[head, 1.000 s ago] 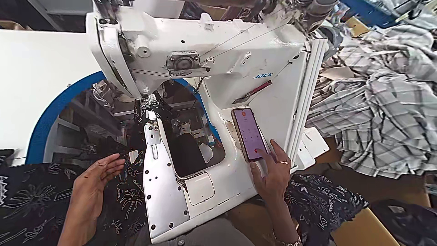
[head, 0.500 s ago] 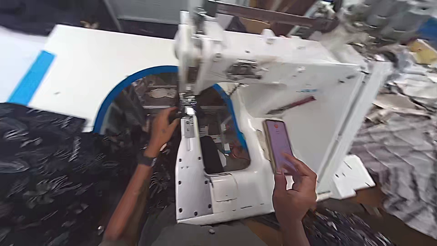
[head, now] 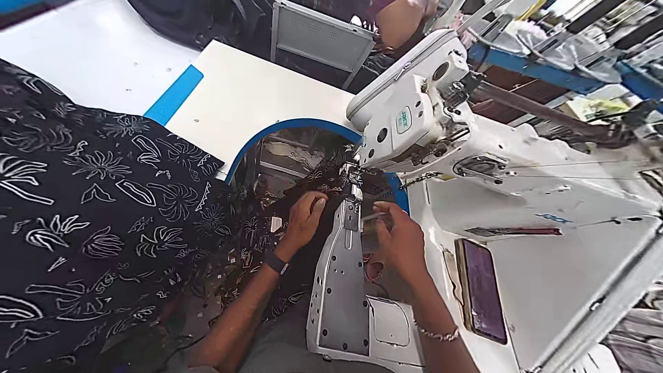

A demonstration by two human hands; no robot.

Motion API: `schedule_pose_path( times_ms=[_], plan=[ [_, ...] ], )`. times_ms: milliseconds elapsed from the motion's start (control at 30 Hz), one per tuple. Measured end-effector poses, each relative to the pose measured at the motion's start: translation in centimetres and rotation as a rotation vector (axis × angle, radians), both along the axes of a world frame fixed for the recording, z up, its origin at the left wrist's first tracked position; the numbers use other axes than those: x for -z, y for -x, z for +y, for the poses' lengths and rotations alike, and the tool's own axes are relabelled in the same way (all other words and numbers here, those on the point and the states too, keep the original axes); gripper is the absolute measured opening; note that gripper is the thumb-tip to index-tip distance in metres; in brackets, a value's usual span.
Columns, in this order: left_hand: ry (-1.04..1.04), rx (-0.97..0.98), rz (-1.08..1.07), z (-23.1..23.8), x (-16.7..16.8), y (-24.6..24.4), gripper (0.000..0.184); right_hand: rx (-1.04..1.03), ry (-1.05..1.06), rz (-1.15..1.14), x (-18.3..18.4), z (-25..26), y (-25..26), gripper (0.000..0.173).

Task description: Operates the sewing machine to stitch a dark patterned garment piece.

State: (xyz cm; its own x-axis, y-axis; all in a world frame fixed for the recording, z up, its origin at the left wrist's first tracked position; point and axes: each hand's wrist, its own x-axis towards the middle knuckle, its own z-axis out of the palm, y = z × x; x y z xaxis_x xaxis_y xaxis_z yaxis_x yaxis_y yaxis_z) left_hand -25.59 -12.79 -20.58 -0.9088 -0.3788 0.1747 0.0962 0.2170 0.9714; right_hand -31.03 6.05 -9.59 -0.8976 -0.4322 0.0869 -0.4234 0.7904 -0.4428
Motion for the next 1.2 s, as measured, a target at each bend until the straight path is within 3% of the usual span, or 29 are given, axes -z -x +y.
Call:
schedule_pose_path(
  times_ms=[100, 200, 267, 333, 433, 500, 533, 633, 733, 867, 967, 1133, 1200],
  plan=[
    [-0.142, 0.172, -0.077, 0.4, 1.1, -0.2, 0.045, -0.072, -0.274, -0.361, 0.8, -0.9, 3.8, 0.048],
    [-0.151, 0.161, -0.054, 0.4, 1.0, 1.0, 0.047, -0.130, -0.303, -0.410, 3.6, -2.2, 5.0, 0.033],
    [-0.156, 0.186, -0.057, -0.2, 0.7, 1.6, 0.044, -0.141, -0.175, -0.430, 5.5, -1.6, 5.8, 0.023],
    [-0.167, 0.211, -0.044, -0.2, 0.7, 1.7, 0.031, -0.116, -0.009, -0.465, 6.0, -0.3, 6.2, 0.023],
    [-0.292, 0.285, 0.013, -0.5, 0.2, 0.9, 0.015, -0.030, 0.401, -0.478, 3.0, 1.8, 4.8, 0.026],
    [-0.329, 0.254, 0.057, -0.1, -0.7, 0.1, 0.009, -0.070, 0.579, -0.390, 0.4, 3.2, 3.0, 0.015],
    [-0.280, 0.205, 0.061, 0.3, -1.5, -0.3, 0.008, -0.122, 0.539, -0.320, -0.7, 3.6, 2.0, 0.014],
    [0.143, 0.017, 0.002, 2.4, -4.9, -1.8, 0.022, -0.233, 0.075, -0.028, -3.0, 3.7, -1.2, 0.027],
    [0.381, -0.034, -0.065, 4.4, -7.2, -3.1, 0.027, -0.273, -0.132, -0.004, -3.1, 3.3, -2.9, 0.034],
    [0.287, 0.021, -0.213, 4.2, -8.4, -4.4, 0.030, -0.400, -0.087, -0.181, -1.4, 4.3, -3.9, 0.032],
    [0.201, 0.044, -0.203, 4.0, -7.8, -4.9, 0.027, -0.427, -0.055, -0.240, 0.2, 4.5, -5.4, 0.034],
    [0.190, 0.083, -0.065, 4.6, -7.4, -5.0, 0.025, -0.454, -0.097, 0.298, -3.4, 1.7, -10.2, 0.034],
    [0.194, 0.155, -0.136, 4.3, -8.2, -5.9, 0.026, -0.433, -0.192, 0.313, -3.4, 1.2, -11.8, 0.031]
  ],
)
